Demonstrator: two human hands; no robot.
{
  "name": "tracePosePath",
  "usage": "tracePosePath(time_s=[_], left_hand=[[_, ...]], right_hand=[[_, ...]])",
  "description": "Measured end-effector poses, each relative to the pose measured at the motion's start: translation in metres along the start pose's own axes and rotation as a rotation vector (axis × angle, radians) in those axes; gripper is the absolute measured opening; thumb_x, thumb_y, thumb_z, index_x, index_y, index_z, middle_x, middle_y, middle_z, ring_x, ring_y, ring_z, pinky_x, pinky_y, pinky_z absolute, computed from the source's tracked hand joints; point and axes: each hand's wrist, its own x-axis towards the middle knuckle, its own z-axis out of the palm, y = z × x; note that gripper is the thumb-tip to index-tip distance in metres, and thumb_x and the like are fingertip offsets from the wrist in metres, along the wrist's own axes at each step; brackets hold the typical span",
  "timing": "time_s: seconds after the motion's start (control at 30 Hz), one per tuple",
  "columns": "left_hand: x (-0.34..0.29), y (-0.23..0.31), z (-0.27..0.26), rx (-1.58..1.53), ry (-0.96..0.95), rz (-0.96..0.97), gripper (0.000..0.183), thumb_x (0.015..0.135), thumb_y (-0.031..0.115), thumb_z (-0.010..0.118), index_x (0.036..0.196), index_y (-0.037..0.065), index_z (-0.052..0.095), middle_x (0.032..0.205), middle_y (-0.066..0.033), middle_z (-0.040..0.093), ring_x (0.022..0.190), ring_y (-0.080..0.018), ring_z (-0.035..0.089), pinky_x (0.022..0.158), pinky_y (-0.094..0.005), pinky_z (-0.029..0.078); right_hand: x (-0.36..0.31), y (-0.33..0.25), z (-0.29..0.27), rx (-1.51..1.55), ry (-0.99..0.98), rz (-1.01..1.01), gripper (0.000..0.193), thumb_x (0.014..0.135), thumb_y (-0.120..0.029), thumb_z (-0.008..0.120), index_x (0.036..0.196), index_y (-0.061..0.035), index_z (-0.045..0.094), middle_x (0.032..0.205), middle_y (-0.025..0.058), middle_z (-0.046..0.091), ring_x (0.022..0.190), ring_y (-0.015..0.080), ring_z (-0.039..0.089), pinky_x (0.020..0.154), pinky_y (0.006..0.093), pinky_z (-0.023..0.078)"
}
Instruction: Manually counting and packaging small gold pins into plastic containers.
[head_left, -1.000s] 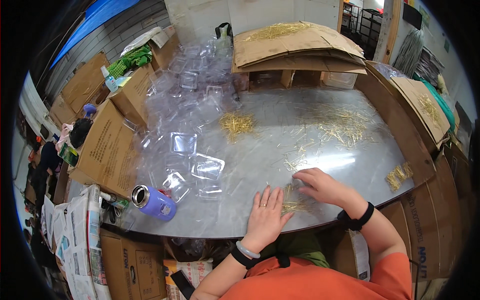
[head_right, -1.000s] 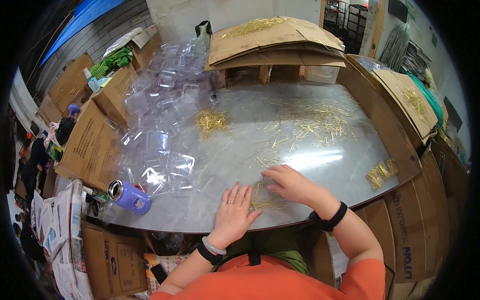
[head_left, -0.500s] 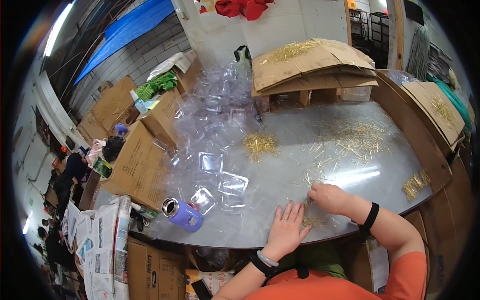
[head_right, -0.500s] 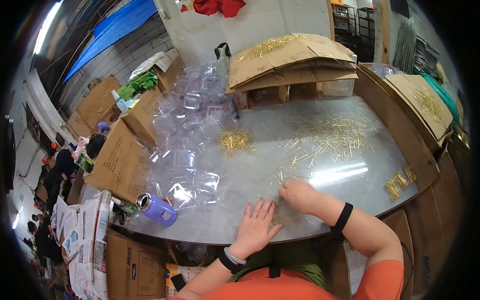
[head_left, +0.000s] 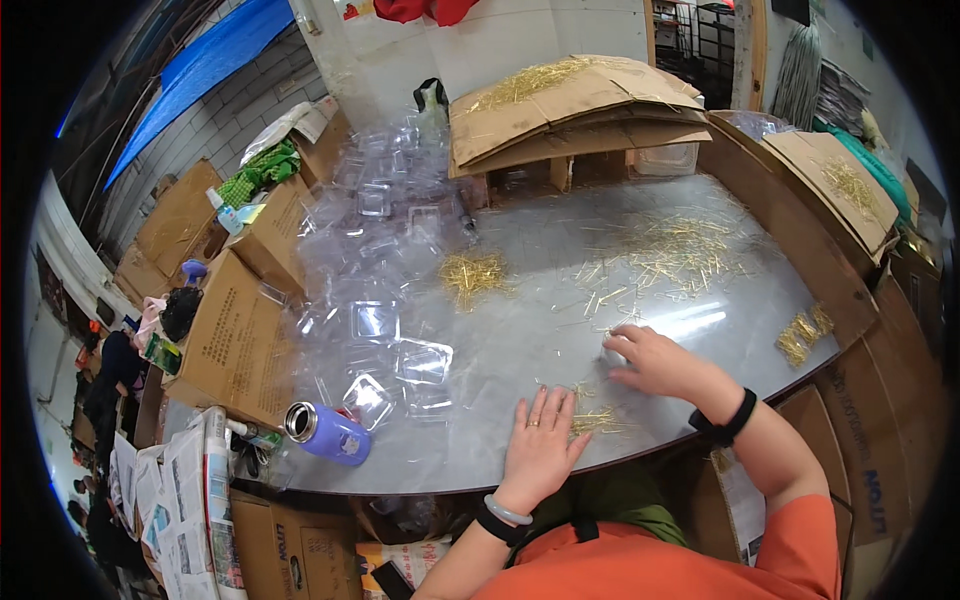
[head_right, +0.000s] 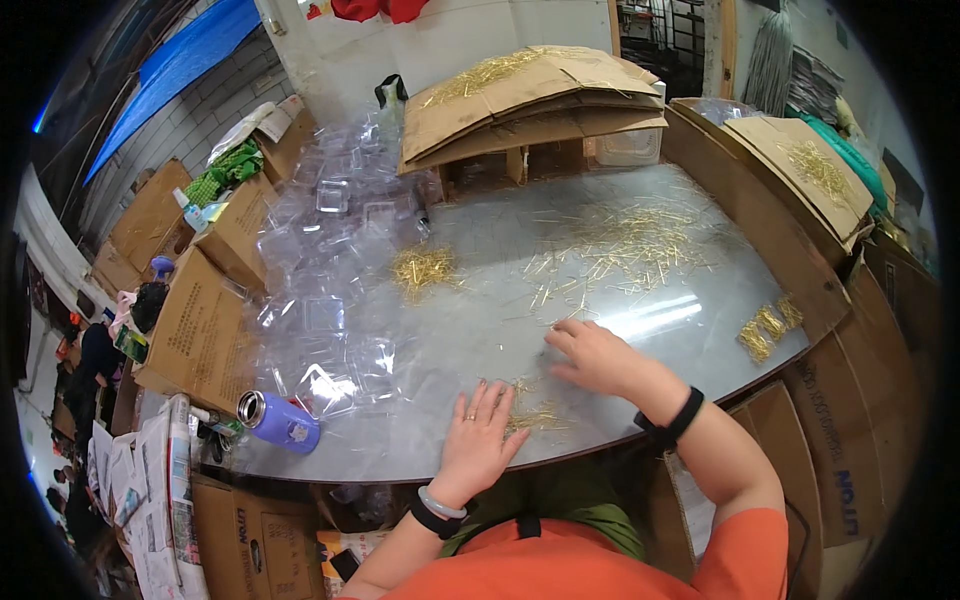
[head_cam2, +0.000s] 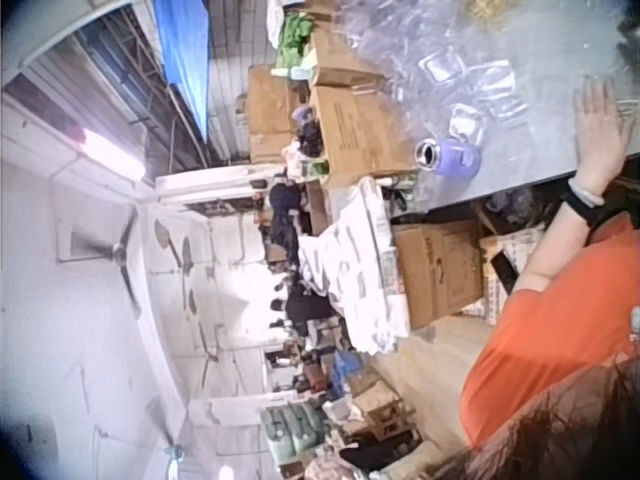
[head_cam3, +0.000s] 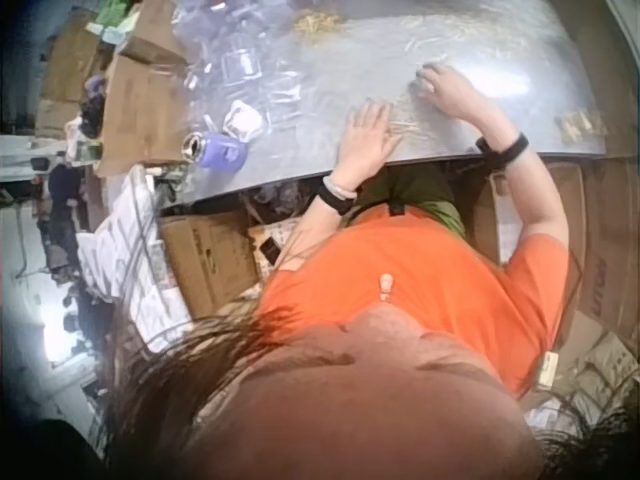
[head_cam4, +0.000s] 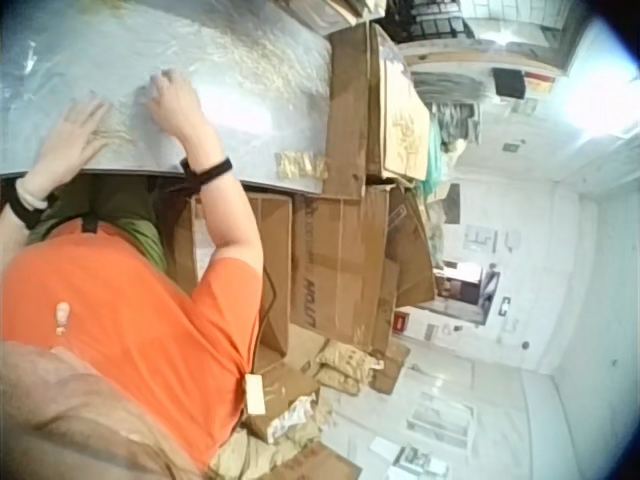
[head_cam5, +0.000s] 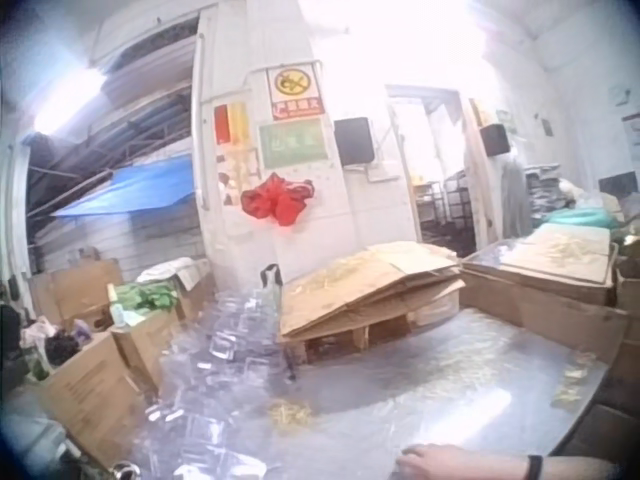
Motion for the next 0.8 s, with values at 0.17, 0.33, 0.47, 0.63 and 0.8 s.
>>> tracePosePath(time_s=[0.17,0.33,0.47,0.63,0.8], left_hand=[[0.000,0.001,-0.006,-0.125,0.018,-0.056,0.098,0.091,0.063,0.063,0.153,-0.007,0.032,0.157,-0.0236,0.034,0.149,-0.0417,0.029,0.123,-0.0562,0.020],[0.004,0.004,-0.008,-0.087,-0.025,-0.050,0.107,0.085,0.067,0.067,0.153,-0.007,0.031,0.156,-0.0228,0.036,0.150,-0.0423,0.027,0.124,-0.0559,0.018],[0.002,0.000,-0.008,-0.083,-0.028,-0.019,0.097,0.088,0.064,0.066,0.151,-0.004,0.039,0.153,-0.0201,0.041,0.148,-0.0438,0.030,0.123,-0.0567,0.021],[0.005,0.005,-0.015,-0.050,-0.092,-0.059,0.087,0.091,0.059,0.064,0.149,-0.002,0.043,0.152,-0.0180,0.043,0.148,-0.0448,0.030,0.122,-0.0568,0.024],[0.003,0.003,0.002,-0.046,0.079,0.013,0.080,0.098,0.057,0.055,0.148,-0.005,0.046,0.147,-0.0221,0.052,0.143,-0.0447,0.039,0.119,-0.0554,0.028]], right_hand=[[-0.072,-0.051,-0.027,0.004,-0.078,0.057,0.044,0.089,-0.030,0.072,0.128,-0.0089,0.065,0.123,0.0130,0.062,0.111,0.0343,0.059,0.098,0.0433,0.049],[-0.078,-0.057,0.017,0.044,0.068,0.039,0.033,0.089,-0.019,0.066,0.121,-0.0102,0.069,0.116,0.0088,0.063,0.109,0.0304,0.058,0.095,0.0409,0.049],[-0.049,-0.054,0.029,0.155,0.040,-0.112,0.031,0.084,-0.014,0.062,0.115,-0.0100,0.069,0.113,0.0100,0.064,0.102,0.0316,0.062,0.089,0.0427,0.051],[0.004,-0.036,0.006,-0.041,0.033,-0.228,0.027,0.085,-0.010,0.062,0.111,-0.0083,0.068,0.108,0.0137,0.064,0.100,0.0347,0.063,0.087,0.0441,0.053],[0.014,-0.009,0.012,-0.013,0.029,-0.032,0.032,0.082,-0.008,0.068,0.114,-0.0058,0.068,0.112,0.0180,0.063,0.102,0.0395,0.061,0.090,0.0464,0.052]])
